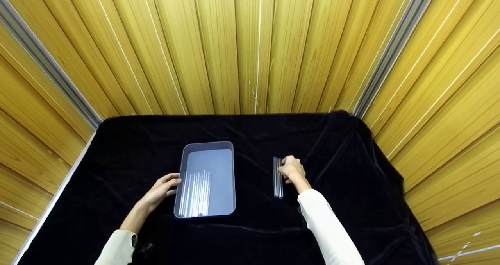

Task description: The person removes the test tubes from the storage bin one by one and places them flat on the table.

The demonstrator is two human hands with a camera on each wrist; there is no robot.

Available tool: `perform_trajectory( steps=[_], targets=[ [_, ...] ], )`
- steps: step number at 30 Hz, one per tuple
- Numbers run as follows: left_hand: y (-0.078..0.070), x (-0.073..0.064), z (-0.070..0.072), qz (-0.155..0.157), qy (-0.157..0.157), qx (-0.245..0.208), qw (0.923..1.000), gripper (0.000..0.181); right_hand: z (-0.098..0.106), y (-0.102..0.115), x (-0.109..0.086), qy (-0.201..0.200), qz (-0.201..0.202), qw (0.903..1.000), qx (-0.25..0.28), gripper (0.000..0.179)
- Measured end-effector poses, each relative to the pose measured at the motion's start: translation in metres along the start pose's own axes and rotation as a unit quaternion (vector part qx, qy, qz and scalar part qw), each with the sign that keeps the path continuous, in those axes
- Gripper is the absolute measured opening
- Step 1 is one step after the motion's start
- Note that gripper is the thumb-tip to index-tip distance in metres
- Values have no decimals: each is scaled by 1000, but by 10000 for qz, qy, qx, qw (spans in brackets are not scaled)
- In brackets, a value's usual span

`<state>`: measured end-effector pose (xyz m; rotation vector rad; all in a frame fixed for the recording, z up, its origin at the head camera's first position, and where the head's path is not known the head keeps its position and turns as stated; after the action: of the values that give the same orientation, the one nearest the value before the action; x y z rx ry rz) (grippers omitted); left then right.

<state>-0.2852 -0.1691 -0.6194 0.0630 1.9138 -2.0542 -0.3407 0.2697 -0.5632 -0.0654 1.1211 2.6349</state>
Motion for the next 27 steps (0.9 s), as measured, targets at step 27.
perform_trajectory(
  steps=[27],
  targets=[
    [-2, -1, 1, -28, 56, -12, 10000, 42, -61, 133, -56, 626, 1292, 9894, 218, 27]
  ],
)
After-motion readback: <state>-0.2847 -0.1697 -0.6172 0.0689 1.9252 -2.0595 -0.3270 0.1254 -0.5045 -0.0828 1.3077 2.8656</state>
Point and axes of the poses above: each hand's wrist, its own x-axis towards the middle knuckle, its own z-axis out of the back of the hand, y = z × x, the point moved 6 cm from there along x, towards the middle knuckle, and after that the axes turned 15 degrees about -y, right-handed, at the moved point
